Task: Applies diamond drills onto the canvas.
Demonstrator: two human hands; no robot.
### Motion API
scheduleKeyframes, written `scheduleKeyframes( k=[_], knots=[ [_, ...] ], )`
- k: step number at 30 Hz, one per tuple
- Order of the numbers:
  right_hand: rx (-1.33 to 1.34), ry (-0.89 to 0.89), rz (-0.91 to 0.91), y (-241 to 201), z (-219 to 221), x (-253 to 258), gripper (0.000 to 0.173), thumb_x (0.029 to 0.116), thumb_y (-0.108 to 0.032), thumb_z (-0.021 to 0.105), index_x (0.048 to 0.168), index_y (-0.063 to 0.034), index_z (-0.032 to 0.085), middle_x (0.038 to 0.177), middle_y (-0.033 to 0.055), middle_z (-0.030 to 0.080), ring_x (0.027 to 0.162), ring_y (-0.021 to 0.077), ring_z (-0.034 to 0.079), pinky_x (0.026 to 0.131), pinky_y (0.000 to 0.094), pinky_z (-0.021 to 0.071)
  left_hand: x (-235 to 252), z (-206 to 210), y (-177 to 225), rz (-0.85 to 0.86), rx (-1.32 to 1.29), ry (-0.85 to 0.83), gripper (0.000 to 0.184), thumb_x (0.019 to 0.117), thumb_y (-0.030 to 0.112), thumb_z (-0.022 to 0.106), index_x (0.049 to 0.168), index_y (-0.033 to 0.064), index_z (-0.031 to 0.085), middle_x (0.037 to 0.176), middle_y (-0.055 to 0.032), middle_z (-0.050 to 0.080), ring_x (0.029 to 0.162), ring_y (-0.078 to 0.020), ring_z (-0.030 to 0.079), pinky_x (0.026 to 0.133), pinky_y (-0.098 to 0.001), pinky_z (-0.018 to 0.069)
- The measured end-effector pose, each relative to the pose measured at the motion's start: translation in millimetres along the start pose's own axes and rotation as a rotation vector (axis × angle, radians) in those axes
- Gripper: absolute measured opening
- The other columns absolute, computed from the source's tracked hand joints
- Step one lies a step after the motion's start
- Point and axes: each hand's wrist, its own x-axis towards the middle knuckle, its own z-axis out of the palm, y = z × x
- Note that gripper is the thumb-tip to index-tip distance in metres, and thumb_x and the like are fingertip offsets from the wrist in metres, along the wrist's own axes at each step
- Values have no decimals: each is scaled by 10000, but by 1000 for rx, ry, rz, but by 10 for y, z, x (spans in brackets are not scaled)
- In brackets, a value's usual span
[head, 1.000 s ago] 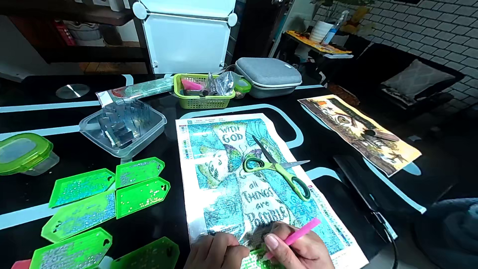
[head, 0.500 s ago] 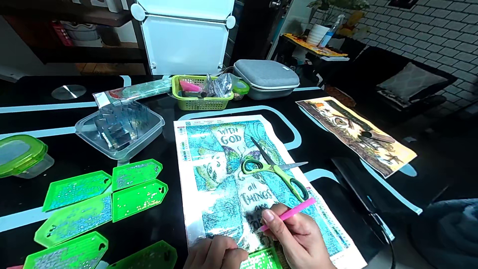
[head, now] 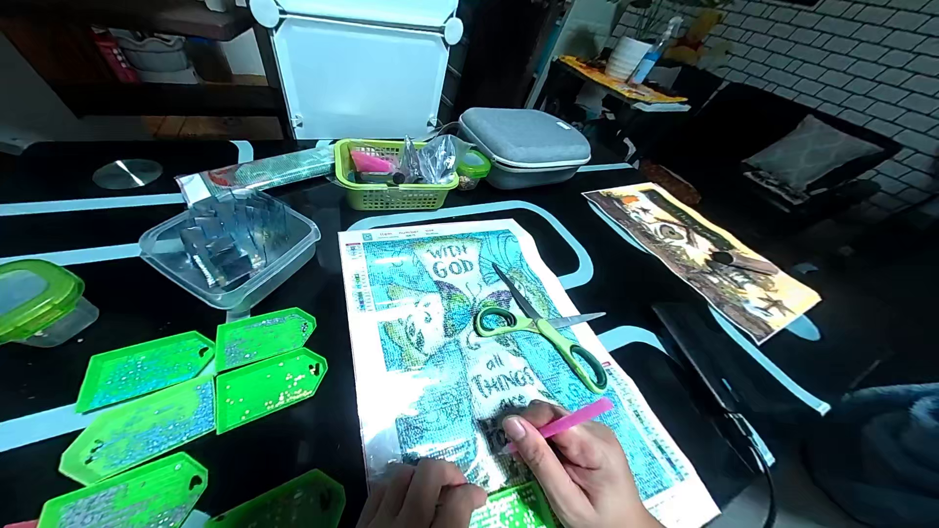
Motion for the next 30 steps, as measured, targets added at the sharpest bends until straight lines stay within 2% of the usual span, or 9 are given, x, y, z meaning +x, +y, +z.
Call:
scheduleKeyframes(
  k=[3,4,7,12,16,26,30],
  knots=[
    [-107,-5,-49,-13,-9,3,289,1084,-268,530,897,-74,631,747,20,636,704,58,610,723,208,502,2,-1,-2,5,11,-5,455,794,391,840,1145,110,766,1132,-134,708,1002,-315,659,876,-452,519],
    [-107,-2,-50,-9,-11,3,294,1085,-271,531,894,-74,635,740,17,636,700,59,609,725,212,503,1,2,-6,5,13,-3,455,791,393,842,1142,113,768,1133,-130,709,1002,-312,660,880,-452,518],
    [-60,3,-28,2,-10,-2,312,1089,-264,525,878,-59,628,722,22,624,671,44,605,670,184,516,0,6,-8,9,9,3,458,791,391,844,1142,109,767,1134,-132,707,1004,-315,660,888,-458,518],
    [-24,14,-3,10,-1,-8,308,1087,-254,529,874,-55,628,713,23,625,657,35,606,643,182,516,4,5,-7,10,17,3,456,791,396,842,1137,109,768,1135,-126,708,1004,-315,658,887,-453,516],
    [116,56,47,-4,1,2,286,1094,-231,521,896,-53,625,719,-13,617,648,-30,592,592,124,499,1,1,-11,8,22,-3,462,796,407,837,1146,113,766,1143,-124,707,1012,-310,656,893,-451,513],
    [2,15,-5,22,10,-12,308,1090,-247,524,875,-45,612,709,26,601,640,25,588,603,163,500,2,-4,-10,7,22,-13,454,800,400,833,1144,112,768,1136,-127,706,1014,-310,656,899,-448,515],
    [58,35,-11,12,-2,-12,294,1097,-249,515,904,-52,618,724,15,616,658,10,602,614,157,509,3,-1,-10,8,26,-9,459,797,408,834,1143,114,767,1135,-123,707,1011,-307,656,894,-448,513]
  ],
)
